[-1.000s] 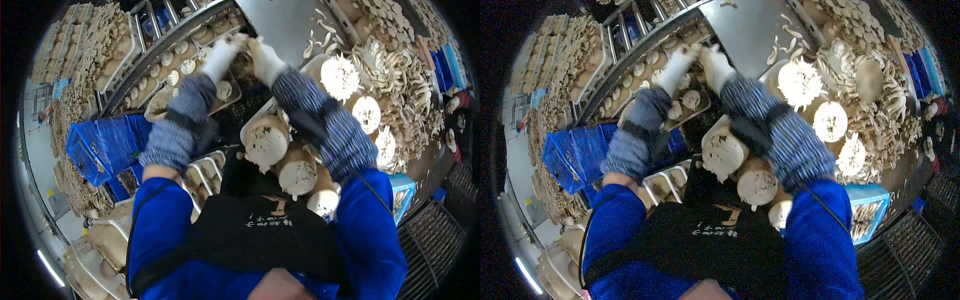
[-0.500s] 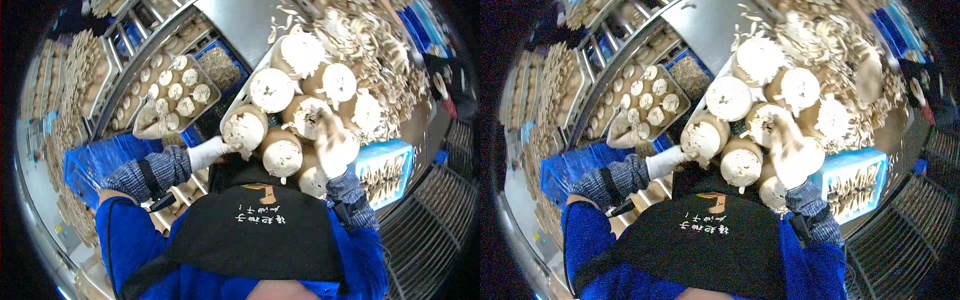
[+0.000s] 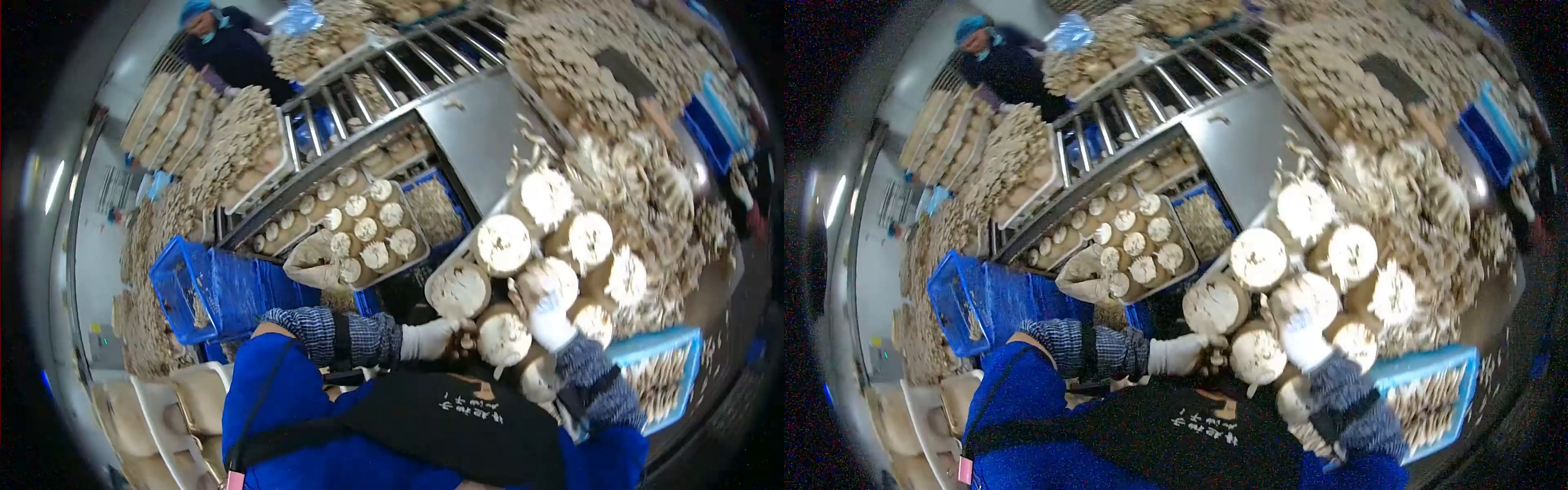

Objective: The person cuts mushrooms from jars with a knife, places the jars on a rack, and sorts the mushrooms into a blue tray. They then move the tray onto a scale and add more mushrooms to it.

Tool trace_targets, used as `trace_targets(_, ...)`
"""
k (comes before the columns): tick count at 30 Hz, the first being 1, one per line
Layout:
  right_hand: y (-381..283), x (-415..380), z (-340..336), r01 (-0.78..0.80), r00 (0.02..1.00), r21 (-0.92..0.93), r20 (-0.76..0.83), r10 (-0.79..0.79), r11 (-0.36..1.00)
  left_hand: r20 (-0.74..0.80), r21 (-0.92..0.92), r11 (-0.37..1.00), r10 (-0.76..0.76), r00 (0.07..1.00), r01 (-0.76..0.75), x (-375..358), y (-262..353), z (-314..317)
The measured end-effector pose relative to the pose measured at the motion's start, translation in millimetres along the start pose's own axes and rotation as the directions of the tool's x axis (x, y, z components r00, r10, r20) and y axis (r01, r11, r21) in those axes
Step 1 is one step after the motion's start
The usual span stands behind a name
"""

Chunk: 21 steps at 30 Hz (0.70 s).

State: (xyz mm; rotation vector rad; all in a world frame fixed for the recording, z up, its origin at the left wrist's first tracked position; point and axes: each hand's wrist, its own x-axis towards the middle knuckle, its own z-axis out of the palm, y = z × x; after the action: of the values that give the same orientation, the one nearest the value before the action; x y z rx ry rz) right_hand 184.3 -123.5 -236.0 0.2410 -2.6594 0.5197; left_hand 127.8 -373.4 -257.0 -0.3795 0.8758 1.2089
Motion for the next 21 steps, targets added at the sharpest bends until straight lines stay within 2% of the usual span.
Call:
trace_targets(1, -11.2, 5.6, -13.4, -0.124, 0.992, 0.232, 0.039, 0.118, 0.965, -0.012, 0.022, 1.000, -0.009, 1.000, 0.010, -12.9, 2.8, 14.5)
trace_targets(2, -27.5, 13.8, -31.3, -0.177, 0.984, 0.356, 0.034, 0.176, 0.918, -0.017, 0.012, 1.000, 0.028, 0.999, -0.028, -24.7, 8.4, 27.2)
trace_targets(3, -37.4, 14.7, -30.5, -0.208, 0.973, 0.494, 0.019, 0.229, 0.844, 0.105, -0.011, 0.989, 0.147, 0.983, -0.147, -35.3, 16.0, 39.1)
trace_targets(4, -44.2, 21.6, -35.0, -0.088, 0.993, 0.468, -0.027, 0.114, 0.880, 0.227, -0.043, 0.965, 0.261, 0.938, -0.258, -40.6, 22.1, 45.4)
trace_targets(5, -55.9, 31.5, -44.5, 0.031, 0.998, 0.433, -0.068, -0.002, 0.901, 0.228, -0.044, 0.958, 0.285, 0.931, -0.283, -39.4, 27.2, 46.5)
trace_targets(7, -72.7, 41.5, -48.0, 0.033, 0.997, 0.408, -0.076, -0.001, 0.912, 0.365, -0.300, 0.873, 0.478, 0.799, -0.385, -21.7, 42.4, 40.0)
trace_targets(8, -68.4, 40.4, -40.3, 0.076, 0.997, 0.250, -0.044, -0.068, 0.965, 0.528, -0.450, 0.760, 0.650, 0.547, -0.470, 32.8, 39.7, -7.9)
trace_targets(9, -68.2, 49.7, -41.0, 0.054, 0.999, 0.120, 0.001, -0.054, 0.991, 0.533, -0.443, 0.754, 0.657, 0.533, -0.486, 18.9, 54.0, 17.2)
trace_targets(11, -73.8, 63.8, -50.6, -0.018, 0.999, -0.052, 0.050, 0.021, 0.998, 0.320, -0.544, 0.728, 0.639, 0.699, -0.417, -7.3, 78.2, 63.8)
trace_targets(13, -71.6, 59.5, -41.8, -0.068, 0.996, -0.060, 0.053, 0.071, 0.996, 0.309, -0.519, 0.735, 0.637, 0.707, -0.436, 16.1, 90.1, 67.5)
trace_targets(15, -69.3, 52.5, -42.4, -0.115, 0.992, -0.068, 0.052, 0.119, 0.991, 0.285, -0.251, 0.687, 0.725, 0.627, -0.682, 57.8, 99.4, 53.1)
trace_targets(16, -65.9, 46.4, -50.9, -0.166, 0.986, -0.023, -0.032, 0.165, 0.986, 0.330, -0.500, 0.731, 0.656, 0.678, -0.464, 66.4, 108.9, 48.0)
trace_targets(17, -60.9, 36.2, -59.5, -0.216, 0.970, 0.027, -0.111, 0.218, 0.976, 0.135, -0.404, 0.640, 0.748, 0.650, -0.653, 38.9, 119.0, 79.0)
trace_targets(18, -49.9, 16.3, -68.8, -0.220, 0.960, 0.129, -0.146, 0.238, 0.967, 0.068, -0.321, 0.674, 0.717, 0.694, -0.665, 32.0, 135.7, 82.2)
trace_targets(19, -34.4, -3.4, -55.9, -0.048, 0.887, 0.640, -0.326, 0.327, 0.767, -0.003, -0.237, 0.708, 0.684, 0.730, -0.665, 26.5, 153.0, 83.5)
trace_targets(20, -24.6, -35.2, -73.5, -0.415, 0.838, 0.371, -0.201, 0.508, 0.831, -0.095, -0.191, 0.673, 0.711, 0.696, -0.714, 25.2, 173.4, 76.5)
trace_targets(21, -14.0, -62.7, -82.3, -0.479, 0.764, 0.357, -0.280, 0.581, 0.802, -0.184, -0.141, 0.636, 0.736, 0.651, -0.759, 27.4, 194.4, 63.1)
